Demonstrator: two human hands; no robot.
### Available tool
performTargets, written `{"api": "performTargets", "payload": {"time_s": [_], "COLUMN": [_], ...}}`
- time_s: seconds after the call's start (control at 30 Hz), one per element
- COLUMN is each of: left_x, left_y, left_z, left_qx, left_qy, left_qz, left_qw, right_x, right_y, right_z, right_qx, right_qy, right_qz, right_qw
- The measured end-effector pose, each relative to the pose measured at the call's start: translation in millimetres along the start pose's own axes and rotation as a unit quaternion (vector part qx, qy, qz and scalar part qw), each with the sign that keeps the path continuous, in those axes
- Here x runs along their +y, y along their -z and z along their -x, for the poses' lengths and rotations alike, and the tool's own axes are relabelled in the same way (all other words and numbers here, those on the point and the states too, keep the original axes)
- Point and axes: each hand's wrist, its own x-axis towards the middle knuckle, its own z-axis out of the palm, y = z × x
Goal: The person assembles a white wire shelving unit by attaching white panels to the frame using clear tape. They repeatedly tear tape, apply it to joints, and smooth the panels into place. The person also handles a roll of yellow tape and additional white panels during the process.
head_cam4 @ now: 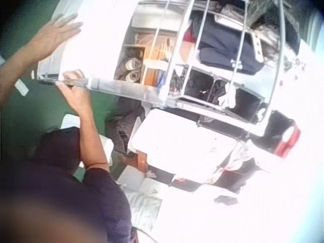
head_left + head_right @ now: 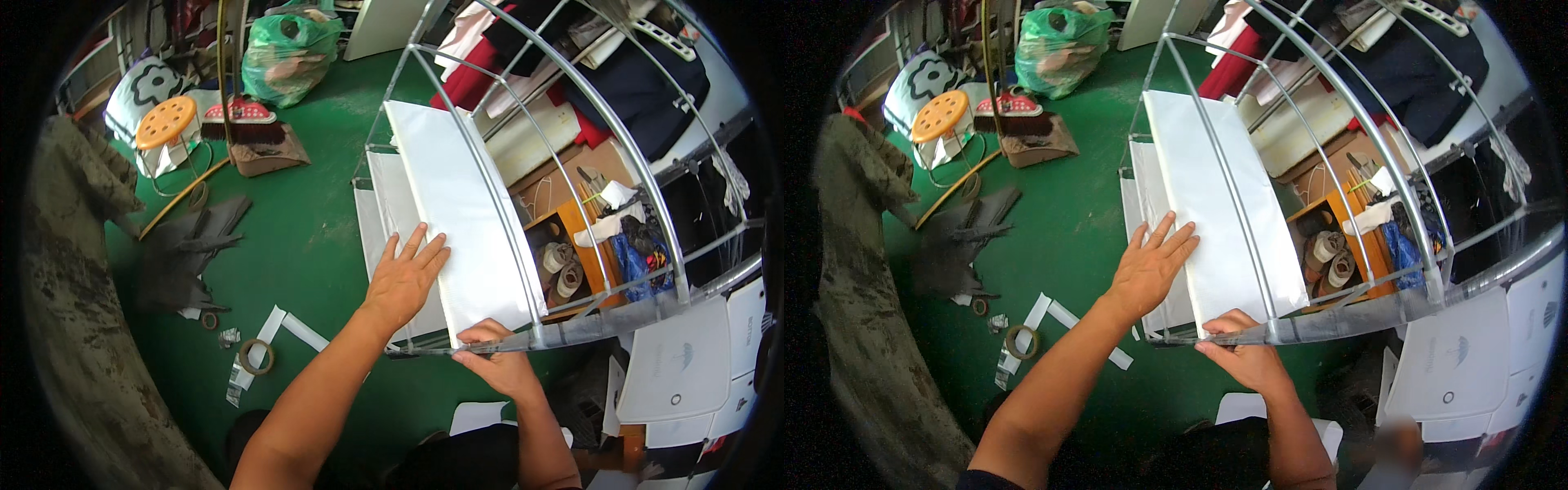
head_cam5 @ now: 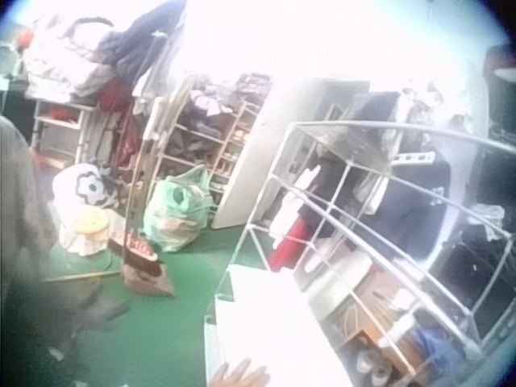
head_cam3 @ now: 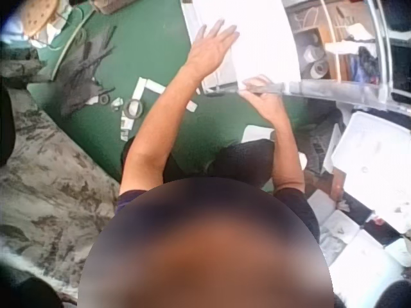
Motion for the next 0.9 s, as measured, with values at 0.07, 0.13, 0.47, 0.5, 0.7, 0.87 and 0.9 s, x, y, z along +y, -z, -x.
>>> {"api": "performTargets", "payload": {"time_s": [0.07, 0.13, 0.47, 0.5, 0.7, 0.87, 0.9], "left_x": [5, 9, 16, 17, 18, 16, 16], "left_y": [3, 5, -1, -1, -5, -5, -5], "left_z": [-5, -8, -5, -6, -2, -1, -1], "left_qx": [0.032, 0.020, -0.032, -0.026, -0.018, -0.005, -0.003], "left_qy": [0.000, -0.010, -0.006, -0.006, 0.005, 0.007, 0.005], "left_qz": [-0.027, -0.036, -0.052, -0.045, -0.036, -0.026, -0.023], "left_qw": [0.999, 0.999, 0.998, 0.999, 0.999, 1.000, 1.000], "right_x": [1, 0, 112, 123, 127, 119, 118], "right_y": [3, 10, 37, 38, 32, 23, 23], "right_z": [0, 2, -36, -44, -80, -114, -122], "right_qx": [0.016, 0.003, 0.169, 0.162, 0.131, 0.108, 0.106], "right_qy": [0.018, 0.014, 0.018, 0.000, -0.057, -0.014, -0.011], "right_qz": [0.001, 0.029, 0.241, 0.251, 0.288, 0.278, 0.280], "right_qw": [1.000, 0.999, 0.956, 0.954, 0.947, 0.954, 0.954]}}
